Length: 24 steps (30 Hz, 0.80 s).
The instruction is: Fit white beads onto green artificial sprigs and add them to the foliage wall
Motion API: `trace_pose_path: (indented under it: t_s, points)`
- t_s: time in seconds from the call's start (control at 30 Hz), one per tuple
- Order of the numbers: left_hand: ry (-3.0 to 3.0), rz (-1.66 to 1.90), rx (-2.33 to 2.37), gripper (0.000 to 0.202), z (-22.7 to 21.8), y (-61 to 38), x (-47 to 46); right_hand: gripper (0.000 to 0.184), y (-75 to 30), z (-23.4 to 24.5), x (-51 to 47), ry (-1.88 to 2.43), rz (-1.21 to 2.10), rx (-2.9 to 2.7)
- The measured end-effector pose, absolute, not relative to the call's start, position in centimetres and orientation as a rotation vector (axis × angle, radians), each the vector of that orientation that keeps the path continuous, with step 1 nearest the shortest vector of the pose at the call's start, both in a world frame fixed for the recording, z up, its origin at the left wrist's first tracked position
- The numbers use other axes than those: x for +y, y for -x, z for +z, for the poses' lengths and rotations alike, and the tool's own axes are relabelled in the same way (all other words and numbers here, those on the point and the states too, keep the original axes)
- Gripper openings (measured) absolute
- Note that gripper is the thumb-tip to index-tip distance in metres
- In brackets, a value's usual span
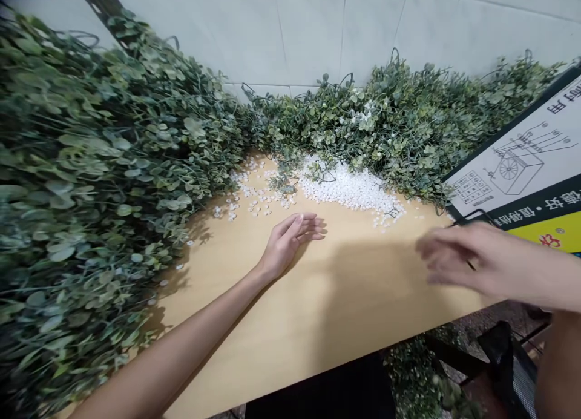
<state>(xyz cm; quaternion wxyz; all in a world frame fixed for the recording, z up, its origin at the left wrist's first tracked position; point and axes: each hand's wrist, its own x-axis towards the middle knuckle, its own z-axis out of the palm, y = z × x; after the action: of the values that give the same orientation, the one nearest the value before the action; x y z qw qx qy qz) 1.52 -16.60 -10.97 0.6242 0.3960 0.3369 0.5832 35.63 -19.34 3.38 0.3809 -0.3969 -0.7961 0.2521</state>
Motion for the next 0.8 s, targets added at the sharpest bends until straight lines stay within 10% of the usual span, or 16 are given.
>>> trace_pose_path:
  t_s: [0.47, 0.8]
  points:
    - [-0.909, 1.340, 0.770, 0.038, -11.2, -1.3, -16.5, 0.028, -16.2, -3.6, -0.1, 1.551, -0.009, -2.393]
    - [-0.872, 1.386, 0.793, 0.036, -11.2, -1.4, -16.4, 0.018, -17.3, -2.3, -1.6, 1.149, 0.314, -1.876]
